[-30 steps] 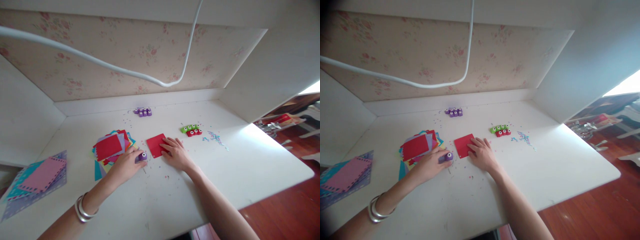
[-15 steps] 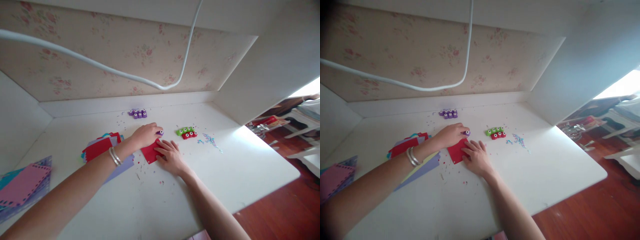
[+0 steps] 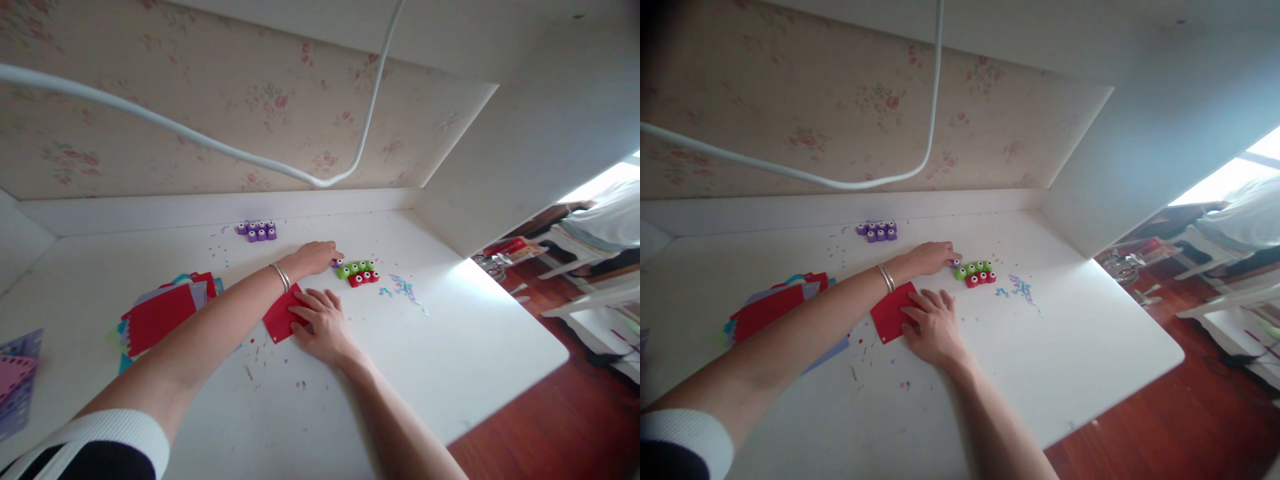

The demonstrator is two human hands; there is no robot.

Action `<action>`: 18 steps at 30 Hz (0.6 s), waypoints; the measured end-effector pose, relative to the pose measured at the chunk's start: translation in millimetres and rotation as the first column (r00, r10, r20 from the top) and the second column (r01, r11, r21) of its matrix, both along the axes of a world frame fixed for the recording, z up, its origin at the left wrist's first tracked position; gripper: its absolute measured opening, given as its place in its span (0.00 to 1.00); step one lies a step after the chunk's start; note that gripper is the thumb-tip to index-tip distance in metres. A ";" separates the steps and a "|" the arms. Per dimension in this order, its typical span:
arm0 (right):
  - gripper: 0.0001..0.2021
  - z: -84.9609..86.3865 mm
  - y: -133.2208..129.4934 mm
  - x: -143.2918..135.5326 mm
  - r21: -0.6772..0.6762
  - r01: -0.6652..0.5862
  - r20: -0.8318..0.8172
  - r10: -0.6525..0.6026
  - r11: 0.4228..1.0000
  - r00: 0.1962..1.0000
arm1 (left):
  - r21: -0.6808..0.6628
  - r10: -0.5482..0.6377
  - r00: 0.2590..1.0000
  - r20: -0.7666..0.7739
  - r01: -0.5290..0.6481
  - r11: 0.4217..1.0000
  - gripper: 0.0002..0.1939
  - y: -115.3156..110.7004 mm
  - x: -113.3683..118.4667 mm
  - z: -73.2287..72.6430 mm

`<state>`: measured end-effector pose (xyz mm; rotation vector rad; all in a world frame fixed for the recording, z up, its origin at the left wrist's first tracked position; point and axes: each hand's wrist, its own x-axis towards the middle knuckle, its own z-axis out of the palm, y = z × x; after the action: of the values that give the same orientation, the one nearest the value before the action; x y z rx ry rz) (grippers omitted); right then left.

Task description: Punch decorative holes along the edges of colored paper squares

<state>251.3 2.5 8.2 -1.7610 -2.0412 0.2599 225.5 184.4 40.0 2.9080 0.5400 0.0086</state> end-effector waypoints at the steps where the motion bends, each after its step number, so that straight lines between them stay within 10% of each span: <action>1: 0.15 0.0 -0.1 0.1 -0.001 0.001 0.000 -0.001 1.000 1.000 | -0.001 -0.001 1.000 0.001 0.001 1.000 0.16 -0.3 1.5 -2.0; 9: 0.15 0.1 -0.6 0.2 0.009 0.001 -0.030 0.000 1.000 1.000 | 0.032 0.086 0.994 0.073 -0.088 0.996 0.22 -1.9 -21.7 -3.8; 18: 0.35 -16.8 4.7 -5.0 -0.014 0.237 -0.064 -0.238 0.971 0.969 | 0.174 0.457 0.863 0.215 -0.495 0.851 0.20 36.4 -128.2 15.1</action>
<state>246.3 7.2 -8.6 -1.9523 -1.7648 0.2461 97.4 220.8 55.1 2.8517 1.2926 0.4024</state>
